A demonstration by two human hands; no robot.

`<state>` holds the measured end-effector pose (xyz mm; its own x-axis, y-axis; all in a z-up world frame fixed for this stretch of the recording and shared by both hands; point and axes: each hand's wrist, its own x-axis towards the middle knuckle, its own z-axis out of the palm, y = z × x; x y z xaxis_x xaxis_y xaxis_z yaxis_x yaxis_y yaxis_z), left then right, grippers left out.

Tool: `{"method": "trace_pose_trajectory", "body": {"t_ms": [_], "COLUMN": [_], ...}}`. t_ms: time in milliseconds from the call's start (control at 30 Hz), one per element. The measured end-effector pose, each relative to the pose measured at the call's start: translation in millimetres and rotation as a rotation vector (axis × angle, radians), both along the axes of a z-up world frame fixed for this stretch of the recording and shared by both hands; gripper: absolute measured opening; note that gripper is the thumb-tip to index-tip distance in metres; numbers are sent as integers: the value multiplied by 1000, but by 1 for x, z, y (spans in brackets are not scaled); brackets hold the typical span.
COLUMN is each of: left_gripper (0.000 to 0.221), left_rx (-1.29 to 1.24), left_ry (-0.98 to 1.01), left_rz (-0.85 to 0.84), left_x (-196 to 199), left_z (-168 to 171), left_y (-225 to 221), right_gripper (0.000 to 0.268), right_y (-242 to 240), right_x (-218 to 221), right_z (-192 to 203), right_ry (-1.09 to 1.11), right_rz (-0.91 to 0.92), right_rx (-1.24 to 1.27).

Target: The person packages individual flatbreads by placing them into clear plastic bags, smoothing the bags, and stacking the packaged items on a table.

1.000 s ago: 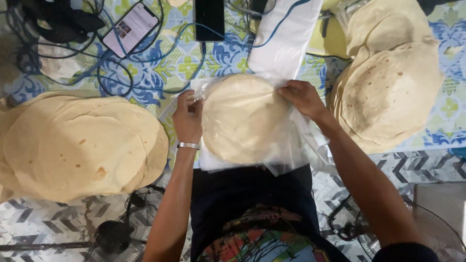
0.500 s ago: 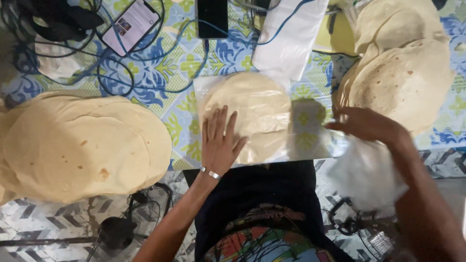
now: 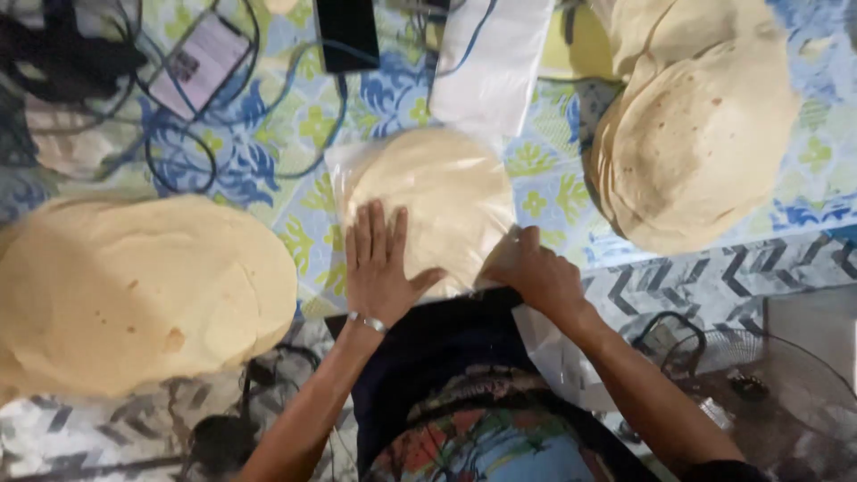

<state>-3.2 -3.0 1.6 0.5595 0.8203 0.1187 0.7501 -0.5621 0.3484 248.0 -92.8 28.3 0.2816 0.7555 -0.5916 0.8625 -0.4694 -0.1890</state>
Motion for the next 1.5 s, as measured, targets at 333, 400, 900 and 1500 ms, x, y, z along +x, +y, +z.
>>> {"method": "trace_pose_trajectory", "body": {"t_ms": [333,400,900,1500], "left_gripper": [115,110,53,30], "left_rx": [-75,-32,-244,-491], "left_ry": [7,24,-457,-614], "left_rz": [13,19,-2,65], "left_x": [-2,3,42,67], "left_z": [25,34,78,65], "left_y": [0,-3,-70,-74], "right_gripper": [78,68,9,30], "right_y": [-23,-25,-16,-99], "right_x": [36,80,190,297], "right_z": [-6,-1,9,167], "right_ry": [-52,-52,-522,237], "right_rz": [-106,-147,103,-533], "right_rx": [127,220,715,1323]}}
